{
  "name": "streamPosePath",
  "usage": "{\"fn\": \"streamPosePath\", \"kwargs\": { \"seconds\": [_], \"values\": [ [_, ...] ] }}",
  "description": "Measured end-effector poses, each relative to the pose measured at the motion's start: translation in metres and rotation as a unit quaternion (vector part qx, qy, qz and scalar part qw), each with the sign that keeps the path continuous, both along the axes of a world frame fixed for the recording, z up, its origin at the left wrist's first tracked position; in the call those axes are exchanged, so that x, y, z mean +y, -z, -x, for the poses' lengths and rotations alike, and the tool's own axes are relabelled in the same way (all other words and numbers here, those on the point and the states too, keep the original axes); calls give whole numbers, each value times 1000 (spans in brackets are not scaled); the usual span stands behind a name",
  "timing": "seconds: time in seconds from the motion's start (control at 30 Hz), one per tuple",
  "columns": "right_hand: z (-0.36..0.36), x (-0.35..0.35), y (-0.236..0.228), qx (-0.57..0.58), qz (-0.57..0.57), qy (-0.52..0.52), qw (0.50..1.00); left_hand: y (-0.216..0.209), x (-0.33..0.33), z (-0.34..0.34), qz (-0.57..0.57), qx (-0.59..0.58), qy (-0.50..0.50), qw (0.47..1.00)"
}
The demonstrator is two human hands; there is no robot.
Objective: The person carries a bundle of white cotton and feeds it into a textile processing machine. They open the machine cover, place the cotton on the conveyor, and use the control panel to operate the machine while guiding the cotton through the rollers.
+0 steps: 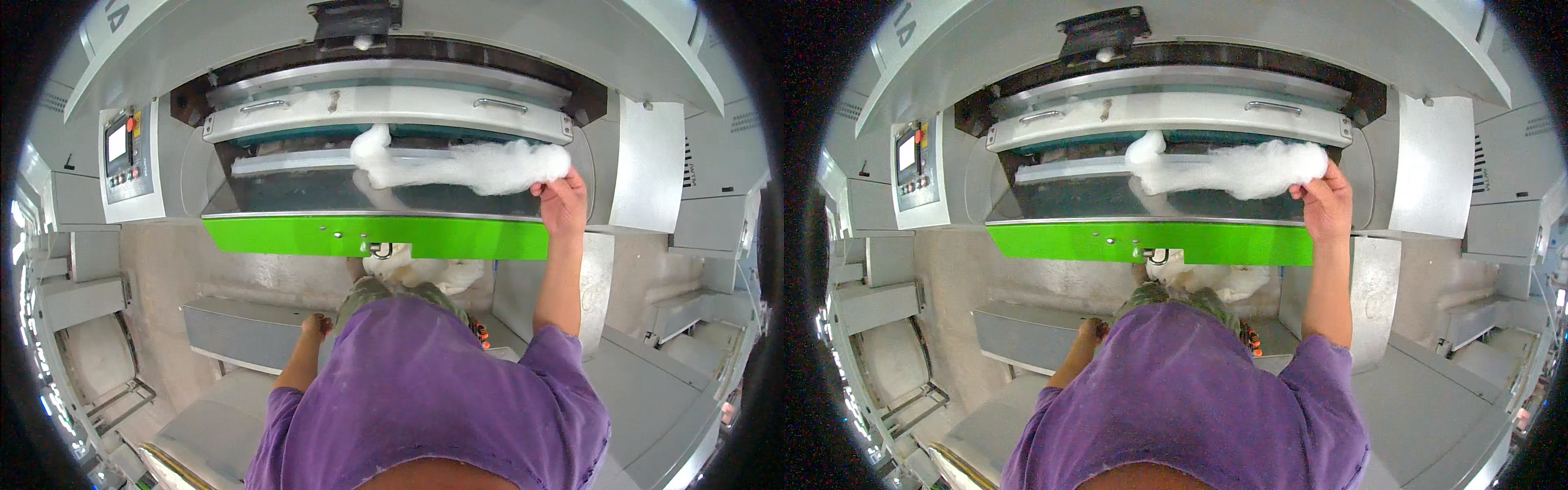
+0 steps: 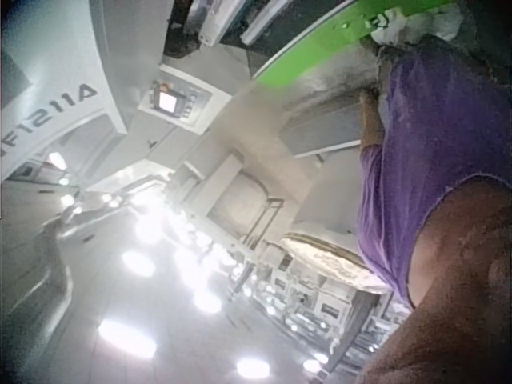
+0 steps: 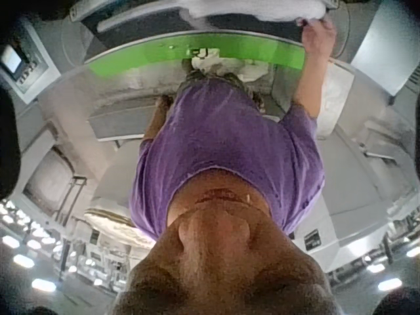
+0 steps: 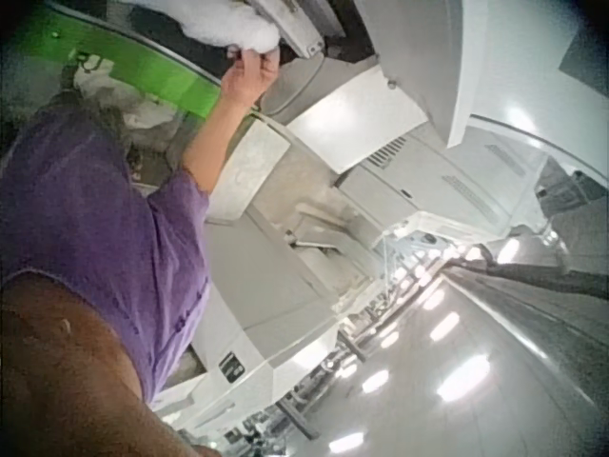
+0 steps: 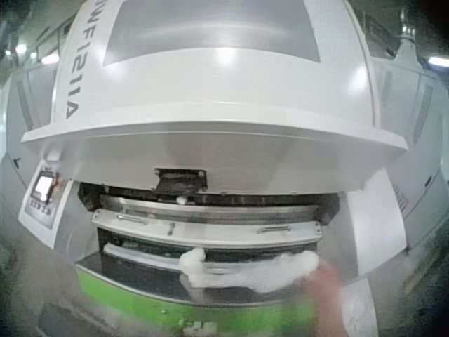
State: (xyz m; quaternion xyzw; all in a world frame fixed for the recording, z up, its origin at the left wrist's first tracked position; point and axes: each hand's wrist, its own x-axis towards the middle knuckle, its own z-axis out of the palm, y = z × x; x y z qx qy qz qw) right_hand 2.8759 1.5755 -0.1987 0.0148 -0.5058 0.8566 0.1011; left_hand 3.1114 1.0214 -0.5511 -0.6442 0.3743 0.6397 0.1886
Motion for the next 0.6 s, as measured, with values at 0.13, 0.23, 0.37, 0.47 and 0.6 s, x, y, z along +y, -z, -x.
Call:
{"fn": "streamPosePath", "kwargs": {
  "seconds": [0.13, 0.23, 0.37, 0.47, 0.6],
  "values": [
    [-18, 18, 5, -9, 20, 28, 999, -17, 17, 24, 126, 0, 63, 990],
    [-33, 30, 6, -20, 5, 58, 998, -34, 25, 54, 221, 14, 133, 966],
    [-48, 29, 11, -80, -82, 86, 990, -84, 41, 116, 472, 238, 359, 769],
    [-57, 11, 14, -103, -114, 109, 982, -137, 65, 175, 548, 423, 378, 615],
    [-64, -34, 14, -142, -199, 133, 961, -183, 82, 257, 519, 511, 423, 539]
  ]
}}
